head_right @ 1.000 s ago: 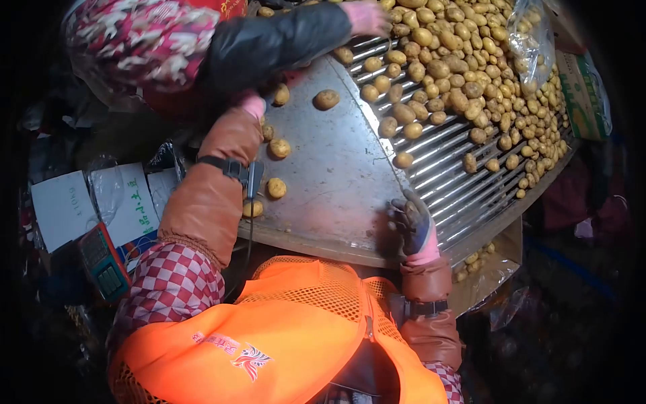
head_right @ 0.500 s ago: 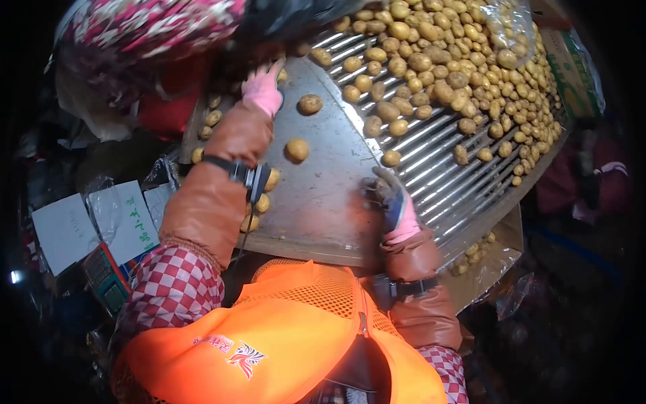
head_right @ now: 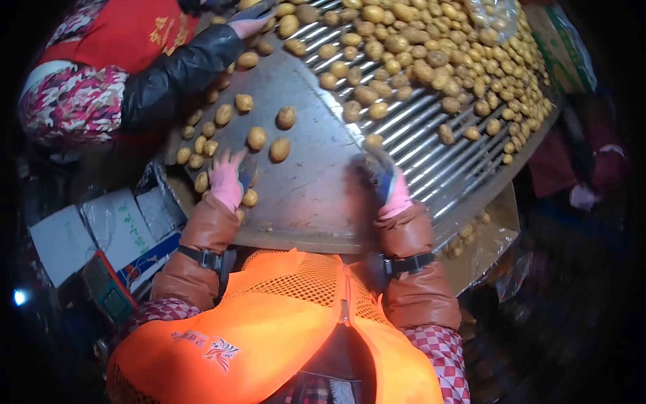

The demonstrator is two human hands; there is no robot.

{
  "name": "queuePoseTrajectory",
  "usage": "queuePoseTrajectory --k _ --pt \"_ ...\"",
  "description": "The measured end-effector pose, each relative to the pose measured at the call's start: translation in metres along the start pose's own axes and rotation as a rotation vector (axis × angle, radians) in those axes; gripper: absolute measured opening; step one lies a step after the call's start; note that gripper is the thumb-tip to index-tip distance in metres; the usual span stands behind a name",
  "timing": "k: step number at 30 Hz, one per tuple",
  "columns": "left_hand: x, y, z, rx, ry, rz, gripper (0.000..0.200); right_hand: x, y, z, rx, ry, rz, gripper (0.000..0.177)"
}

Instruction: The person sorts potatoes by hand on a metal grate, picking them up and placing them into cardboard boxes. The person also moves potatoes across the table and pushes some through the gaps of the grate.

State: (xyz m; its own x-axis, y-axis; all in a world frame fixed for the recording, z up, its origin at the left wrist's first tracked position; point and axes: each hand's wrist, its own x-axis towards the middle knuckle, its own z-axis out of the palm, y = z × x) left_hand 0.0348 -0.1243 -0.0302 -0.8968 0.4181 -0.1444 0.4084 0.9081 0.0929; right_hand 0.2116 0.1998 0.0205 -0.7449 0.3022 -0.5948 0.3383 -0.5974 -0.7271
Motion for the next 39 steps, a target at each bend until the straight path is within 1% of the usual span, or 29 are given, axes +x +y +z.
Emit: queuePoseTrajectory --k 2,3,4,6,7,8,9,10,12,14,15,16,18,19,20,21,22,23,24,25,30,31,32,33,34,35,36,38,39 --pt "-0.037 -0.02 -0.006 -0.06 -0.06 -0.005 0.046 0.027 -0.006 -0.019 -0.418 0.05 -0.138 0.033" --pt "-0.047 -0.022 -0.013 -0.203 0.066 -0.01 0.043 0.04 -0.012 -0.02 -0.619 0.002 -0.424 0.034" --pt "-0.054 -0.022 -0.013 -0.194 0.073 -0.032 0.043 0.053 -0.025 -0.018 -0.809 -0.042 -0.726 0.035" --pt "-0.067 -0.015 -0.011 -0.213 0.114 -0.173 0.053 0.081 -0.068 -0.004 -0.612 0.231 -0.489 0.042" --pt "-0.074 -0.006 -0.024 -0.12 0.099 -0.108 0.056 0.098 -0.085 -0.006 -0.731 0.332 -0.515 0.048" --pt "-0.08 -0.001 -0.023 -0.115 0.103 -0.123 0.056 0.111 -0.095 -0.003 -0.848 0.433 -0.543 0.053" --pt "-0.082 0.004 -0.021 -0.087 0.08 0.041 0.059 0.122 -0.092 0.002 -0.848 0.415 -0.545 0.053" --pt "-0.087 0.003 -0.02 -0.059 0.06 0.206 0.063 0.126 -0.086 0.015 -1.054 0.473 -0.491 0.056" --pt "-0.086 -0.01 -0.02 -0.03 0.013 0.256 0.063 0.131 -0.072 0.038 -1.467 0.596 -0.354 0.062" --pt "-0.081 -0.03 0.003 -0.164 -0.018 -0.126 0.062 0.117 -0.052 0.065 -1.431 0.402 -0.346 0.059" --pt "-0.077 -0.035 0.004 -0.236 0.007 -0.2 0.059 0.108 -0.035 0.072 -1.52 0.33 -0.459 0.056" --pt "-0.073 -0.033 -0.003 -0.237 0.01 -0.198 0.059 0.097 -0.019 0.078 -1.608 0.256 -0.575 0.054" --pt "-0.061 -0.03 -0.025 -0.011 -0.027 -0.316 0.055 0.068 -0.012 0.1 -1.738 0.148 -0.628 0.052" --pt "-0.052 -0.031 -0.025 -0.022 0.258 -0.139 0.053 0.064 -0.008 0.099 -1.446 -0.055 -0.499 0.051" --pt "-0.038 -0.027 -0.04 -0.017 0.259 -0.125 0.053 0.06 0.001 0.095 -1.144 -0.239 -0.367 0.051" --pt "-0.021 -0.022 -0.054 -0.11 0.166 -0.121 0.052 0.06 0.022 0.087 -1.137 -0.218 -0.443 0.047" --pt "-0.002 -0.017 -0.063 -0.205 0.076 -0.122 0.051 0.054 0.029 0.083 -1.135 -0.213 -0.445 0.047" --pt "0.02 -0.017 -0.06 -0.206 0.079 -0.119 0.051 0.046 0.035 0.08 -0.843 -0.213 -0.404 0.046" --pt "0.042 -0.017 -0.055 -0.151 -0.046 -0.151 0.049 0.037 0.041 0.077 -0.55 -0.211 -0.358 0.044" --pt "0.057 -0.018 -0.051 -0.095 -0.172 -0.18 0.047 0.027 0.047 0.073 -0.549 -0.205 -0.36 0.044" --pt "0.082 -0.01 -0.047 -0.142 -0.084 -0.202 0.038 -0.021 0.058 0.053 -0.425 -0.128 -0.169 0.042" --pt "0.078 -0.012 -0.048 -0.236 -0.073 -0.201 0.037 -0.022 0.062 0.045 -0.515 -0.217 -0.269 0.044" --pt "0.074 -0.01 -0.053 -0.328 -0.061 -0.198 0.037 -0.022 0.056 0.044 -0.508 -0.209 -0.278 0.044" --pt "0.066 -0.001 -0.054 -0.457 -0.085 -0.225 0.045 -0.023 0.05 0.045 -0.214 -0.247 -0.072 0.05" --pt "0.046 0.019 -0.06 -0.447 -0.09 -0.213 0.045 -0.028 0.046 0.047 0.084 -0.283 0.139 0.056" --pt "0.022 0.044 -0.071 -0.572 -0.219 -0.02 0.043 -0.036 0.042 0.058 0.233 -0.294 0.116 0.071" --pt "0.012 0.058 -0.078 -0.694 -0.347 0.177 0.041 -0.036 0.042 0.065 0.241 -0.292 0.11 0.071" --pt "0.027 0.066 -0.057 -0.445 0.012 0.299 0.037 -0.037 0.039 0.07 0.425 -0.309 0.175 0.072" --pt "0.048 0.068 -0.054 -0.558 0.077 0.2 0.038 -0.036 0.043 0.063 0.406 -0.328 0.113 0.07"
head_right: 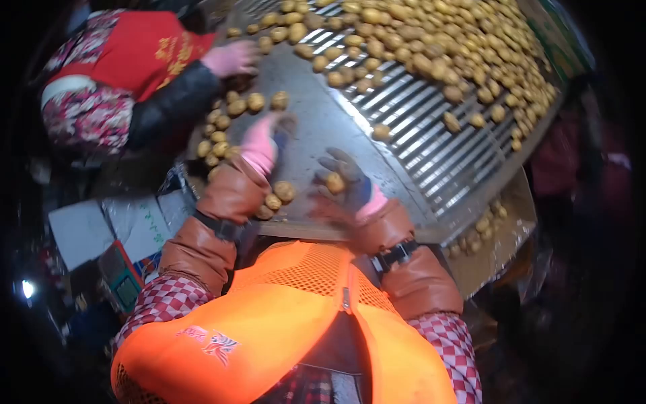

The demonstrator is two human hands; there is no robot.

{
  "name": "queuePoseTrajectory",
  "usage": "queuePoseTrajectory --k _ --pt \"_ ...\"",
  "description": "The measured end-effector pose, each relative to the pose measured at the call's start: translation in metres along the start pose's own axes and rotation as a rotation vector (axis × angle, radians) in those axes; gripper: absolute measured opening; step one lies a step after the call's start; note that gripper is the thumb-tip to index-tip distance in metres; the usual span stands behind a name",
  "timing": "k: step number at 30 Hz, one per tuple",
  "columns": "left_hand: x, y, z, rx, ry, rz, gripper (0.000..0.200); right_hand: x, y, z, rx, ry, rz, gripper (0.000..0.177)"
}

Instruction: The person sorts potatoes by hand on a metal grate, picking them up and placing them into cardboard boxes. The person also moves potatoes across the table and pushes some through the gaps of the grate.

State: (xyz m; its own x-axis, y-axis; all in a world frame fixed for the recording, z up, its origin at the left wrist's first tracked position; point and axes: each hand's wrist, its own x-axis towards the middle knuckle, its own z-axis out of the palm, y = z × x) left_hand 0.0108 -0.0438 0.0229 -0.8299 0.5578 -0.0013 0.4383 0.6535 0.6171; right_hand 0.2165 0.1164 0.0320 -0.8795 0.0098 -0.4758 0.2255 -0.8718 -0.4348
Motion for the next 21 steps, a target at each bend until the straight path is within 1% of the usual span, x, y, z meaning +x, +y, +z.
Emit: queuePoseTrajectory --k 1,3,4,5,6,7,9,11,13,15,16,17,19,20,21 --pt "0.024 -0.004 -0.002 -0.107 0.082 -0.08 0.039 -0.002 -0.004 -0.005 0.04 -0.023 0.001 0.076" --pt "0.062 -0.034 0.003 0.42 -0.028 -0.287 0.05 -0.013 -0.016 -0.005 -0.001 -0.066 -0.082 0.082" --pt "0.063 -0.089 0.024 0.421 -0.041 -0.226 0.056 -0.023 -0.027 -0.001 -0.022 -0.063 -0.126 0.092" --pt "0.07 -0.128 0.054 0.427 -0.043 -0.164 0.063 -0.03 -0.033 -0.007 -0.01 -0.039 -0.164 0.092" --pt "0.058 -0.09 0.05 0.343 -0.072 -0.141 0.066 -0.035 -0.04 -0.014 -0.058 -0.092 -0.271 0.093" --pt "0.031 -0.053 0.043 0.262 -0.104 -0.118 0.069 -0.039 -0.044 -0.023 -0.107 -0.144 -0.377 0.095" --pt "0.001 -0.027 0.05 0.38 -0.228 -0.019 0.07 -0.052 -0.05 -0.037 -0.135 -0.087 -0.461 0.098" --pt "-0.029 -0.009 0.059 0.568 -0.337 -0.019 0.071 -0.066 -0.055 -0.044 -0.23 -0.048 -0.627 0.096" --pt "-0.048 -0.001 0.067 0.604 -0.341 0.063 0.071 -0.081 -0.058 -0.055 -0.216 -0.009 -0.676 0.096" --pt "-0.054 0.009 0.075 0.604 -0.375 0.084 0.071 -0.094 -0.058 -0.073 -0.289 0.074 -0.699 0.097" --pt "-0.055 0.015 0.074 0.631 -0.417 0.039 0.069 -0.105 -0.062 -0.072 -0.206 0.137 -0.64 0.099" --pt "-0.056 0.02 0.073 0.657 -0.458 -0.003 0.068 -0.111 -0.06 -0.077 -0.207 0.168 -0.66 0.099" --pt "-0.054 0.02 0.066 0.611 -0.513 -0.022 0.067 -0.114 -0.053 -0.095 -0.114 0.225 -0.697 0.094" --pt "-0.054 0.014 0.068 0.669 -0.492 0.055 0.067 -0.122 -0.044 -0.103 -0.021 0.173 -0.746 0.084" --pt "-0.055 0.007 0.069 0.723 -0.463 0.134 0.068 -0.134 -0.038 -0.099 0.148 0.219 -0.708 0.067"
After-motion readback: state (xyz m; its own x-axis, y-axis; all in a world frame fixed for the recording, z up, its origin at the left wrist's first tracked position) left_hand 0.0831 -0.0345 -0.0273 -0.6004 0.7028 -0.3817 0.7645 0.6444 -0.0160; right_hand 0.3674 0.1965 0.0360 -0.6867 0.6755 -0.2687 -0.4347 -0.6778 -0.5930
